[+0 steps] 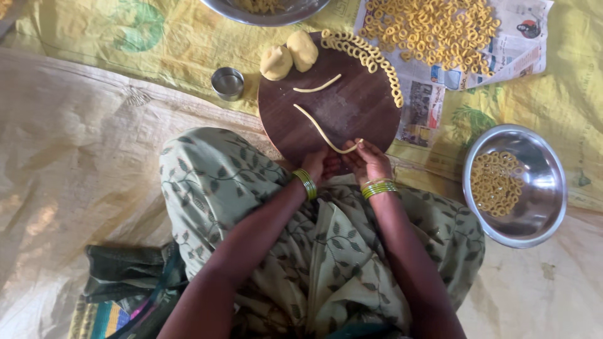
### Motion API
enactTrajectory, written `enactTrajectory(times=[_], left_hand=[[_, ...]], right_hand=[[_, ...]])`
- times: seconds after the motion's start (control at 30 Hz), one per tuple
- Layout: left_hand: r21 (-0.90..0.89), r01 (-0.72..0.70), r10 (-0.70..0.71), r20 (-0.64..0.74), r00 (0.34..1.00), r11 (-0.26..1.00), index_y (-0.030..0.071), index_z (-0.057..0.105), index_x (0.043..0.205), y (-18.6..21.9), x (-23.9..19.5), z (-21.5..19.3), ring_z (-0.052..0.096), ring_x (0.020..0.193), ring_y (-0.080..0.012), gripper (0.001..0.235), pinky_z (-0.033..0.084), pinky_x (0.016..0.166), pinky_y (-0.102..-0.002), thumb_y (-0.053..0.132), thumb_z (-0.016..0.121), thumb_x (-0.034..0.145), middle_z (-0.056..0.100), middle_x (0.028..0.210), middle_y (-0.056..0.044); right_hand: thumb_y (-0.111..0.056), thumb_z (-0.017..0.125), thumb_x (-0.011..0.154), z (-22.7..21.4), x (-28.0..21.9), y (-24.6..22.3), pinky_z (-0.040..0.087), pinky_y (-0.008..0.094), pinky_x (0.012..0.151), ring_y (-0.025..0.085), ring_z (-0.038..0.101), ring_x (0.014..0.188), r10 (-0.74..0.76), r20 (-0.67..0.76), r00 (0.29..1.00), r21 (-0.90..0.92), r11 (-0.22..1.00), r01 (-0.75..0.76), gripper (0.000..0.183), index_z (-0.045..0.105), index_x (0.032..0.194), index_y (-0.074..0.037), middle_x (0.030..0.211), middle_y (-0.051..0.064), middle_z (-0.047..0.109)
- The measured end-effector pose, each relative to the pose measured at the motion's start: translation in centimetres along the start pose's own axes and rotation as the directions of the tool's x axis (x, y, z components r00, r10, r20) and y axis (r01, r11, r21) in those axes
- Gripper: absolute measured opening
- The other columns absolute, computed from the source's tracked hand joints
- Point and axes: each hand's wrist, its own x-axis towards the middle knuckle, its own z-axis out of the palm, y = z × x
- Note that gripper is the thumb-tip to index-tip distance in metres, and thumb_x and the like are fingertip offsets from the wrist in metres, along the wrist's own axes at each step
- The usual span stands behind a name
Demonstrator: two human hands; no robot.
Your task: The person rolls small pieces of dough into thin ropes on a wooden board, then joins the ends to form small rings. The finished rings are placed on a newspaper sheet and into a metal bowl.
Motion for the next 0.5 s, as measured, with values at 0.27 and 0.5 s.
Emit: enactTrajectory(times=[0.27, 0.5], left_hand=[[0.143, -0.580, 0.581, 0.037, 0.813, 0.802, 0.004, 0.071, 0.096, 2.3, -0.2, 0.9, 0.060, 0.071, -0.0092, 0.020, 0.047, 0.064, -0.028, 0.023, 0.070, 0.100, 0.067, 0.080, -0.001], [0.314, -0.561, 0.598, -0.027, 0.801, 0.766, -0.001, 0.074, 0.096, 0.9, 2.8, -1.6, 0.064, 0.072, -0.0097, 0.011, 0.052, 0.065, -0.028, 0.010, 0.070, 0.095, 0.070, 0.081, -0.003]], right_hand=[[-0.013, 0.077, 0.090, 0.2, 0.2, 1.0, 0.061, 0.044, 0.085, 0.026, 0.073, 0.098, 0.019, 0.056, 0.998, -0.063, 0.998, -0.016, 0.024, 0.070, 0.112, -0.005, 0.106, 0.011, 0.076], [-0.012, 0.076, 0.092, 0.9, 1.0, 1.8, 0.062, 0.035, 0.074, 0.020, 0.074, 0.085, -0.041, -0.014, 0.999, -0.259, 0.965, 0.036, 0.025, 0.071, 0.114, -0.004, 0.100, 0.010, 0.077]])
